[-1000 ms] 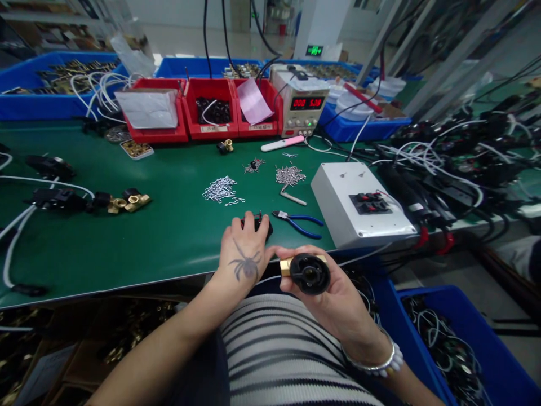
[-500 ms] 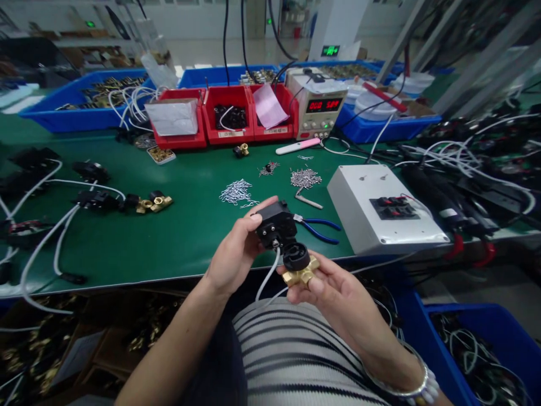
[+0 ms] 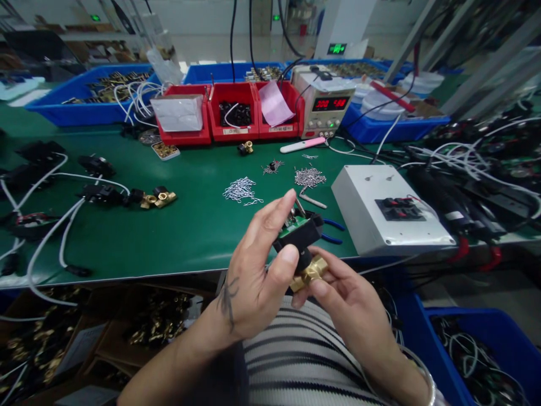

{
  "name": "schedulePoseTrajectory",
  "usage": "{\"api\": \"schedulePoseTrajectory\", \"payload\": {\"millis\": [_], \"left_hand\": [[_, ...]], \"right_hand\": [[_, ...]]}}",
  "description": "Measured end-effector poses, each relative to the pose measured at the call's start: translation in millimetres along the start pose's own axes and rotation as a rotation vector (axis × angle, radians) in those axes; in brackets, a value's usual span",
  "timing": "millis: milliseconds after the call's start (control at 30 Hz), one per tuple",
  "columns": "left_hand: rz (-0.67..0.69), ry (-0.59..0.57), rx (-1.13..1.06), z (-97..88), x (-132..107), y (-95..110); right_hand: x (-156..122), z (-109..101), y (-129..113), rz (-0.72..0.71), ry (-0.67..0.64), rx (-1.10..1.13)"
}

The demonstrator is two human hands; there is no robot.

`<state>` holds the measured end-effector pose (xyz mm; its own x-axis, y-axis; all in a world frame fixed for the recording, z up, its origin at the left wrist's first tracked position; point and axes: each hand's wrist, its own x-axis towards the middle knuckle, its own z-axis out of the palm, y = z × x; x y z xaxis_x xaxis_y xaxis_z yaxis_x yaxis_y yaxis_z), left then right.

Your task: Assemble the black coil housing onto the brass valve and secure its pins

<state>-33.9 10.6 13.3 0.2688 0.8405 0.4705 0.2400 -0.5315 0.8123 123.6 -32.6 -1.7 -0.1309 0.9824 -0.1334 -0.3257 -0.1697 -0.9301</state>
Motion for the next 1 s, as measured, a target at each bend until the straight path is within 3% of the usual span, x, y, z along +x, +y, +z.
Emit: {"api": "schedulePoseTrajectory", "payload": {"millis": [233,367,467,567,667,867,1000], "left_hand": [[0.012,-0.059,0.092,0.3,-3,-9],[0.097,-0.016,0.33,1.5,-6,-13],[0.146,0.059,0.386,5.5,-8,-14],[0.127,0.13,0.315,11.8,-11,-10],[0.062,0.096,0.226,19.0,-14,-2],[0.032,0.057,0.195,26.2,-18,10],[0.107,0.107,0.237,29.5,-17,13]], "right_hand": [[7,1,-3,-0.001,0.06,-0.027],[9,-4,-9,-0.035,0.137,-0.084],[10,-10,-11,-0.053,0.104,-0.199],[16,-12,-13,-0.247,0.164,-0.308],[26,-5,-17,-0.49,0.264,-0.303],[35,15,-27,-0.382,0.271,-0.184],[38,17,-35,-0.429,0.31,-0.071]]}}
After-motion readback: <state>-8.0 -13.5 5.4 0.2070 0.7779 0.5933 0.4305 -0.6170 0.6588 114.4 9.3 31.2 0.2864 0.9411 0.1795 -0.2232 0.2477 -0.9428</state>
